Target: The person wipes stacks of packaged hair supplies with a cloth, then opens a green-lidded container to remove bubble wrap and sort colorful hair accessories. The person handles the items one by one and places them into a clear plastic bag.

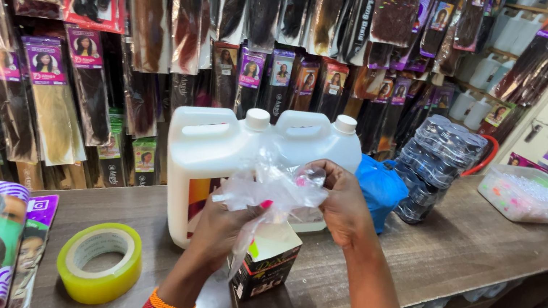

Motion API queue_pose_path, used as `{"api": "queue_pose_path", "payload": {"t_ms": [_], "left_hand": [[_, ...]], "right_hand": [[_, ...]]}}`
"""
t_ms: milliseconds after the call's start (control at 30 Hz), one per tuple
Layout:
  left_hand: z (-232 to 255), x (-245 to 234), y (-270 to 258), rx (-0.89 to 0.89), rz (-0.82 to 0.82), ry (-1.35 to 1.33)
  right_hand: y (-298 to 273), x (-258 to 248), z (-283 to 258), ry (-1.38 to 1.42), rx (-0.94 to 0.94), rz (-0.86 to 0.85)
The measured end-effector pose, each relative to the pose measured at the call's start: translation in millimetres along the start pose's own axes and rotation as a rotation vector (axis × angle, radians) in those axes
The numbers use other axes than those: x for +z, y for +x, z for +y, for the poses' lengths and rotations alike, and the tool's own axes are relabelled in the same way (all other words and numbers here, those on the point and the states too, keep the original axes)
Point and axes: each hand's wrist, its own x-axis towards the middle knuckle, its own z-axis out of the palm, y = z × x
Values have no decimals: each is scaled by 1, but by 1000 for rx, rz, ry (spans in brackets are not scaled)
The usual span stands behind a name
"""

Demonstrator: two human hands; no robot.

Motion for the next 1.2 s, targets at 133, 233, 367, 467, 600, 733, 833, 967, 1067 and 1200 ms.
{"api": "queue_pose_path", "payload": {"t_ms": [133,233,367,467,600,733,833,967,1067,1200], "left_hand": [[-12,32,7,112,18,30],[-34,77,20,104,20,-148],[-72,143,52,-28,-99,-131],[-118,196,72,62,-227,-35],[-184,259,94,-290,-273,-221],[-240,322,113,-450,-284,-393],[-275,371,135,-513,-312,-392],[-294,431,158,-524,-306,-479],[-295,471,172,-586,-282,-492],[-305,515,183,-705,-407,-587]], "right_hand": [[-20,-8,-3,171,-22,120],[-29,-47,12,437,-62,159],[-49,-114,21,442,-204,205],[-54,-157,18,227,-255,438],[-72,-223,9,269,-271,681],[-87,-300,4,231,-285,780],[-88,-372,5,206,-331,811],[-85,-471,6,143,-422,866],[-84,-525,1,138,-455,929],[-75,-579,-3,56,-459,993]]}}
